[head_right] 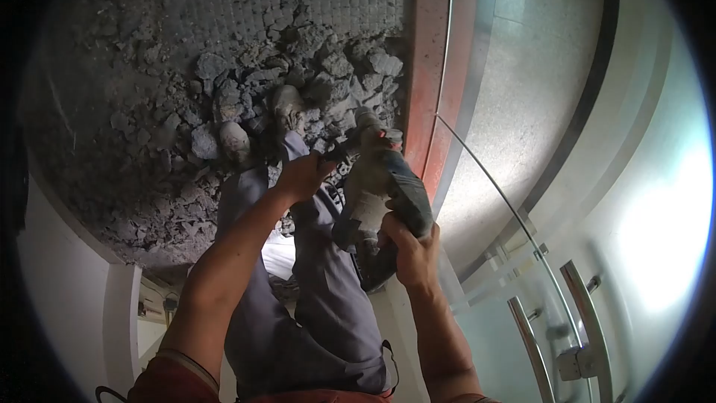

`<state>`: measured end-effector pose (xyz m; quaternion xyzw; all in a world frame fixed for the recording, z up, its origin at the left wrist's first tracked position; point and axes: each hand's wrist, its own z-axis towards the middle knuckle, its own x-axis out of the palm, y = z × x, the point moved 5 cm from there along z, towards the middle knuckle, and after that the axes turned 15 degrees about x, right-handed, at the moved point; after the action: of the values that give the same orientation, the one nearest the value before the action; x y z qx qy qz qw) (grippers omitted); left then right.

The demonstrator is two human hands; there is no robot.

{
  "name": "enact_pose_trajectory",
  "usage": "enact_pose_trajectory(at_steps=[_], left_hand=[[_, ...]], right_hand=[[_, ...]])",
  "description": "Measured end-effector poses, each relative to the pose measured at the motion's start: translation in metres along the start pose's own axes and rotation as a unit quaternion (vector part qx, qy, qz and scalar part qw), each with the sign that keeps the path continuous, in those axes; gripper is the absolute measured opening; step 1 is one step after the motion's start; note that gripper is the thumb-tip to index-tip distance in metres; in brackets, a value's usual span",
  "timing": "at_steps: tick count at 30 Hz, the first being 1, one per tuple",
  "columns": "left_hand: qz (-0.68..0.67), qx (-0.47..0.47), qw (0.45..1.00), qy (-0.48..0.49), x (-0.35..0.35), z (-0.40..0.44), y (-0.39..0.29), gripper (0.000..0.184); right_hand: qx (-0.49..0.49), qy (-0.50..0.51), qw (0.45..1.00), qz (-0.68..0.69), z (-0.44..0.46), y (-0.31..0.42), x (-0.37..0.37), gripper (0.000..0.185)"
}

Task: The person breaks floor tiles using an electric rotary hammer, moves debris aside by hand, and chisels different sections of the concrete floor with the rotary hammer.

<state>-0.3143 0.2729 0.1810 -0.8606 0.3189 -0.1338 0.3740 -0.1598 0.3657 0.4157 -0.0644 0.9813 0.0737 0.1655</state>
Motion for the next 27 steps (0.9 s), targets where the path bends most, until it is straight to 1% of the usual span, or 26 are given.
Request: enact_pose_trajectory(at_steps=[1, 3, 4, 5, 7, 9, 10, 11, 13, 15, 16, 17, 18, 19, 20, 22, 23, 24, 25, 26, 27], left_hand=[[0.001, -0.002, 1.0, -0.004, -0.013, -0.001, -0.009, 0.056], [0.003, 0.02, 0.997, -0.068, -0.048, 0.007, -0.024, 0.056], [0.018, 0.005, 0.997, -0.071, -0.061, 0.015, -0.025, 0.057], [0.035, -0.01, 0.996, -0.076, -0.076, 0.028, -0.02, 0.058], [0.013, 0.012, 0.991, -0.135, -0.102, 0.049, -0.006, 0.058], [0.011, 0.007, 0.988, -0.152, -0.107, 0.066, 0.028, 0.057], [0.012, 0.01, 0.985, -0.173, -0.114, 0.067, 0.039, 0.057], [0.009, 0.007, 0.984, -0.177, -0.11, 0.059, 0.047, 0.057], [-0.006, -0.065, 0.981, -0.181, -0.094, 0.02, 0.06, 0.058], [-0.052, -0.05, 0.976, -0.205, -0.076, -0.007, 0.089, 0.06], [-0.071, -0.094, 0.976, -0.184, -0.074, -0.043, 0.079, 0.061], [-0.065, -0.098, 0.974, -0.195, -0.067, -0.077, 0.079, 0.061], [-0.049, -0.09, 0.974, -0.203, -0.062, -0.099, 0.081, 0.061], [-0.032, -0.079, 0.973, -0.213, -0.067, -0.107, 0.082, 0.063], [-0.026, -0.093, 0.972, -0.215, -0.073, -0.117, 0.082, 0.061], [-0.04, -0.128, 0.968, -0.211, -0.075, -0.141, 0.082, 0.059], [-0.038, -0.14, 0.961, -0.236, -0.081, -0.142, 0.085, 0.057], [-0.036, -0.152, 0.952, -0.264, -0.091, -0.14, 0.09, 0.055], [-0.017, -0.139, 0.951, -0.275, -0.104, -0.135, 0.099, 0.055], [0.003, -0.123, 0.951, -0.285, -0.119, -0.127, 0.107, 0.055], [0.006, -0.122, 0.941, -0.315, -0.135, -0.119, 0.114, 0.055]], right_hand=[[-0.004, 0.002, 1.0, 0.011, -0.005, 0.004, 0.001, 0.032], [-0.045, 0.014, 0.999, 0.024, 0.002, 0.015, 0.007, 0.033], [-0.063, 0.017, 0.998, 0.017, 0.01, 0.022, 0.01, 0.033], [-0.082, 0.023, 0.996, 0.01, 0.023, 0.031, 0.015, 0.032], [-0.125, 0.053, 0.991, -0.019, 0.058, 0.051, 0.029, 0.029], [-0.129, 0.064, 0.986, -0.084, 0.083, 0.073, 0.053, 0.025], [-0.105, 0.076, 0.988, -0.08, 0.088, 0.083, 0.068, 0.026], [-0.109, 0.102, 0.986, -0.073, 0.093, 0.075, 0.078, 0.023], [-0.091, 0.088, 0.982, -0.143, 0.071, 0.057, 0.093, 0.02], [-0.094, 0.132, 0.969, -0.186, 0.059, 0.044, 0.092, 0.019], [-0.066, 0.154, 0.967, -0.19, 0.049, 0.048, 0.098, 0.019], [-0.073, 0.164, 0.965, -0.191, 0.039, 0.049, 0.108, 0.019], [-0.039, 0.171, 0.967, -0.183, 0.033, 0.048, 0.117, 0.015], [-0.008, 0.176, 0.969, -0.176, 0.03, 0.049, 0.127, 0.014], [0.009, 0.199, 0.967, -0.156, 0.019, 0.05, 0.139, 0.015], [0.007, 0.203, 0.965, -0.164, 0.006, 0.047, 0.15, 0.015], [0.01, 0.2, 0.966, -0.166, 0.001, 0.041, 0.153, 0.014], [-0.021, 0.2, 0.967, -0.156, -0.001, 0.04, 0.158, 0.013], [-0.012, 0.202, 0.964, -0.172, -0.001, 0.04, 0.167, 0.013], [-0.069, 0.202, 0.959, -0.188, -0.001, 0.048, 0.179, 0.017], [-0.127, 0.2, 0.951, -0.2, 0.004, 0.056, 0.19, 0.024]])
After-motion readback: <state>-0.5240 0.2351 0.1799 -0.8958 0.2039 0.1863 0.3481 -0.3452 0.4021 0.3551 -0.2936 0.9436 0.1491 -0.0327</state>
